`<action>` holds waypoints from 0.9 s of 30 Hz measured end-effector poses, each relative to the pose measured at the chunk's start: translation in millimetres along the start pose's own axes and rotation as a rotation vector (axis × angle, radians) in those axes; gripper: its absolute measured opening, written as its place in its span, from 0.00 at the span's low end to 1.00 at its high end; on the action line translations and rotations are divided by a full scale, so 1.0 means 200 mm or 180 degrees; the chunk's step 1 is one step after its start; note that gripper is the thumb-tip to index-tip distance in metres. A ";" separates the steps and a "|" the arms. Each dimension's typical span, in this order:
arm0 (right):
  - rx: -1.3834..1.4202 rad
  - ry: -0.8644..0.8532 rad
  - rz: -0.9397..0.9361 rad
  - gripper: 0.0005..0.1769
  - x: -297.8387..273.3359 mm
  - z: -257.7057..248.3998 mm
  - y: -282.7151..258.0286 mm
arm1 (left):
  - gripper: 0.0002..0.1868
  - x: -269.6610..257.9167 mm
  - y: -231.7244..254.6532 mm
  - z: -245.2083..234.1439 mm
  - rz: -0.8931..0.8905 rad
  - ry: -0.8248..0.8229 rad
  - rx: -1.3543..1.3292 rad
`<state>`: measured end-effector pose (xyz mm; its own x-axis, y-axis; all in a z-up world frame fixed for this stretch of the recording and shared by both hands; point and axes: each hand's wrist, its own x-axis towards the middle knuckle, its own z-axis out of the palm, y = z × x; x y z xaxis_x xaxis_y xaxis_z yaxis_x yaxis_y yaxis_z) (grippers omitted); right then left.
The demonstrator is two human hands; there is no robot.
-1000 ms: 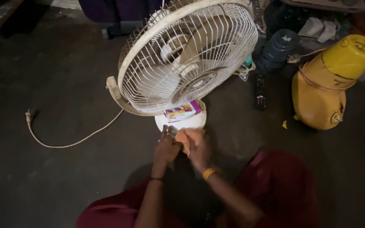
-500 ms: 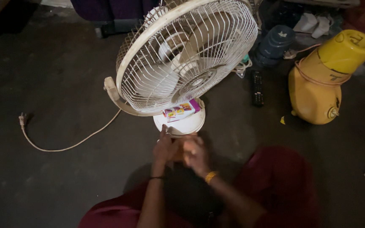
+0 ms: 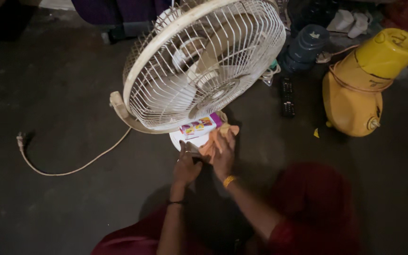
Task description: The person cleans a table fan by wiping the outer cage and the base with a cloth.
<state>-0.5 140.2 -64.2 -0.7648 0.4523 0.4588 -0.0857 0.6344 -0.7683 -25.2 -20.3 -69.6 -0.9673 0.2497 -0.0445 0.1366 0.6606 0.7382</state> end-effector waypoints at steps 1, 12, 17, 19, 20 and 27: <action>-0.0040 0.0024 -0.0002 0.26 -0.06 -0.01 -0.04 | 0.36 0.01 -0.03 0.03 0.0094 -0.0002 0.0034; 0.0146 -0.0308 -0.0160 0.29 -0.07 -0.27 -0.04 | 0.44 -0.12 0.25 -0.19 -0.0594 -0.0532 0.0360; -0.0303 -0.0581 -0.0836 0.32 0.32 -0.14 -0.01 | 0.50 -0.14 0.31 -0.22 -0.0153 -0.0545 0.0788; -0.0760 -0.0651 -0.0689 0.31 0.33 -0.09 -0.02 | 0.49 -0.14 0.28 -0.22 -0.0020 -0.0416 0.0690; -0.1221 -0.0729 -0.0542 0.31 0.34 -0.07 -0.03 | 0.48 -0.14 0.27 -0.22 0.0107 -0.0288 0.0582; -0.1374 -0.1197 -0.1222 0.37 0.57 -0.14 0.01 | 0.49 -0.12 0.25 -0.17 -0.0012 -0.0343 0.0768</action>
<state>-69.9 211.7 -1.0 -0.9074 -0.0531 0.4169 -0.1925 0.9343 -0.3000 -1.8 -17.8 -7.8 -0.9413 0.3124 -0.1279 0.1926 0.8082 0.5566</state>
